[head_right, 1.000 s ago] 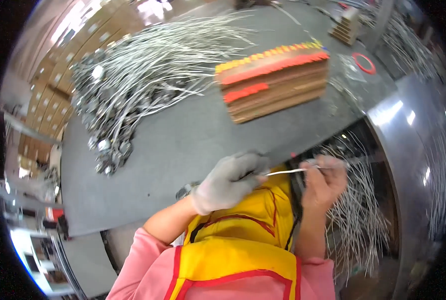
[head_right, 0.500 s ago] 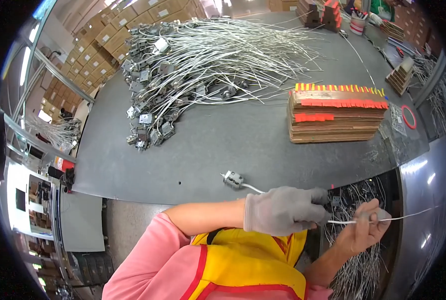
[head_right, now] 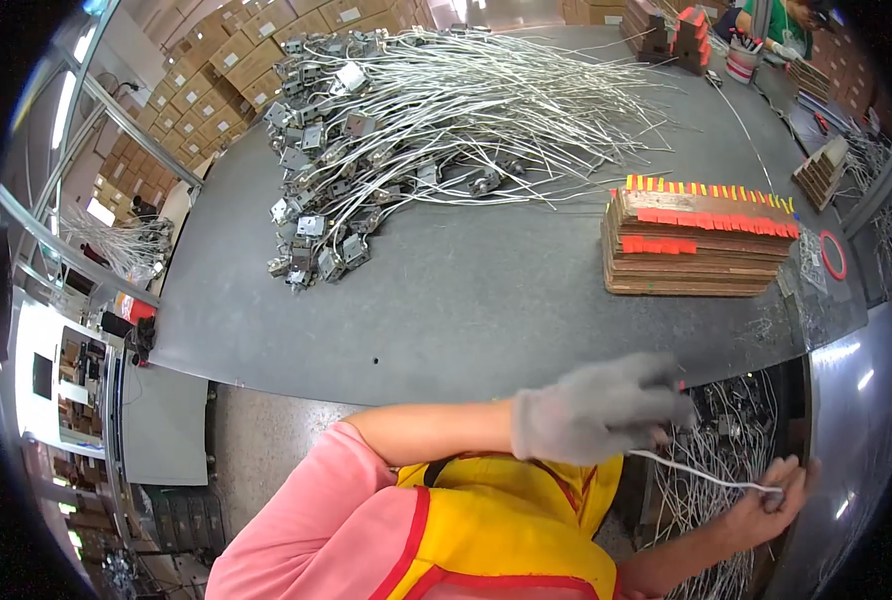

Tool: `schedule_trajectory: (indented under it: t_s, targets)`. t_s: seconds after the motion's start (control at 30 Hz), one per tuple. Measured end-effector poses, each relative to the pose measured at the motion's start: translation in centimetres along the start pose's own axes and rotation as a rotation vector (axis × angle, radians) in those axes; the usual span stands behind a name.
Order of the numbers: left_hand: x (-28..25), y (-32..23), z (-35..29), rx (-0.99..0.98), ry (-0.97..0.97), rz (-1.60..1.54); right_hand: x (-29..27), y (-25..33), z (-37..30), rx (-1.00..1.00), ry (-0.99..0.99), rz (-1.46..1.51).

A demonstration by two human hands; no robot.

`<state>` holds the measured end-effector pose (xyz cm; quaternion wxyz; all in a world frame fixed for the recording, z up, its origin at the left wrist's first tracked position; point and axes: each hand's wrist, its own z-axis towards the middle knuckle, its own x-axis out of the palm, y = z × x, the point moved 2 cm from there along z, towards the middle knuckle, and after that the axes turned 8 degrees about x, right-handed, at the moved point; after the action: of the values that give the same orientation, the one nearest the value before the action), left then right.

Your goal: The person assembles wire harness components by hand, connecting wires and connectors to form wire harnesses at a workbench.

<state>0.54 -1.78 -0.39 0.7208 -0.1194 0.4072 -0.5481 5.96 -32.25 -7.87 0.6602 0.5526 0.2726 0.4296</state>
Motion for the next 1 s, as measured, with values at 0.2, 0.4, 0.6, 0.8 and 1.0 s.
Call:
schedule_trajectory:
  t_s: [0.2, 0.4, 0.6, 0.8, 1.0]
  targets:
    - [-11.2, 3.8, -3.4, -0.203, -0.184, 0.688, -8.9, -2.4, 2.5, -0.199, -0.212, -0.411]
    - [-24.4, 9.6, -8.2, -0.343, -0.365, 1.475, -11.5, -6.7, 2.1, 0.358, -0.437, -0.020]
    - [-29.1, 11.1, -9.7, -0.529, -0.230, 1.716, -9.9, -8.6, 0.7, 0.467, -0.317, 0.029]
    - [-27.4, 4.5, -8.0, -0.303, -0.206, 1.617, -5.9, -5.3, 1.0, 0.240, -0.305, -0.042]
    - [-26.3, -6.1, -8.9, -0.317, -0.177, 1.641, -2.7, -3.8, 0.6, 0.157, -0.172, -0.047]
